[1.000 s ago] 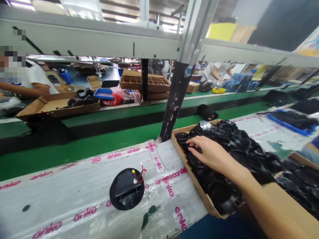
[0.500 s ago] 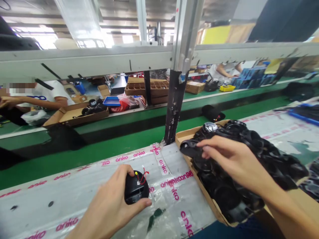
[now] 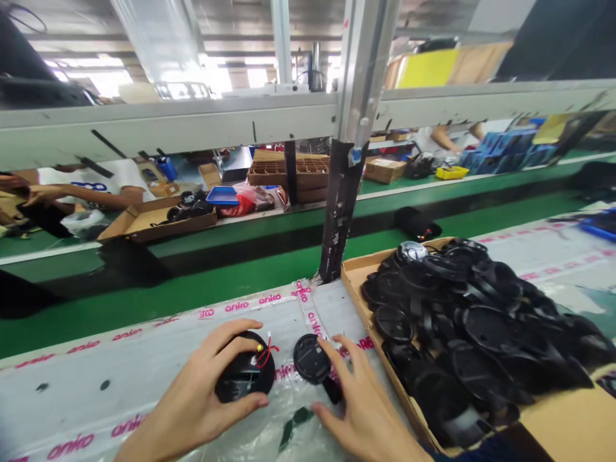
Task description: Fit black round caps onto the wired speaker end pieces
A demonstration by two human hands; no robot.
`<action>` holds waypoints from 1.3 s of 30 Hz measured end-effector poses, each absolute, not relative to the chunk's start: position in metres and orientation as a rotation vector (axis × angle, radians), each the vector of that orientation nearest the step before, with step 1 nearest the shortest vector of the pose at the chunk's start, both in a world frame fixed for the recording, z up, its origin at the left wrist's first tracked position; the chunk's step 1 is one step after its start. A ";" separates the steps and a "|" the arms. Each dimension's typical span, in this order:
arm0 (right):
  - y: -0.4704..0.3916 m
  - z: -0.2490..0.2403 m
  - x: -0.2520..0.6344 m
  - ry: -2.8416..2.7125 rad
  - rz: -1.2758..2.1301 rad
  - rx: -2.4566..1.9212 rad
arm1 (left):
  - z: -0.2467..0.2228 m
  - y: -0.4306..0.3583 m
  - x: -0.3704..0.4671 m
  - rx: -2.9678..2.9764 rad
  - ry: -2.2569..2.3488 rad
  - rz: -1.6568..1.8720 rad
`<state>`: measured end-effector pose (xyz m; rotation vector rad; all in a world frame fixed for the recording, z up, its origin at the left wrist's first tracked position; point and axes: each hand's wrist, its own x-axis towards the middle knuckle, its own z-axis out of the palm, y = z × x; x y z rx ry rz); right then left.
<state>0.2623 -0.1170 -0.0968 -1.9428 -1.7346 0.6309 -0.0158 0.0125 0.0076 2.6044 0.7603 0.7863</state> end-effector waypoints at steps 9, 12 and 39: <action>-0.063 -0.077 0.240 -1.133 1.234 -1.383 | -0.009 -0.009 0.027 2.483 0.958 1.320; -0.059 -0.060 0.229 -0.713 1.482 -0.971 | -0.015 -0.007 0.020 2.281 1.030 1.398; -0.065 -0.050 0.215 -1.126 1.128 -0.946 | -0.009 -0.009 0.018 2.286 0.876 1.392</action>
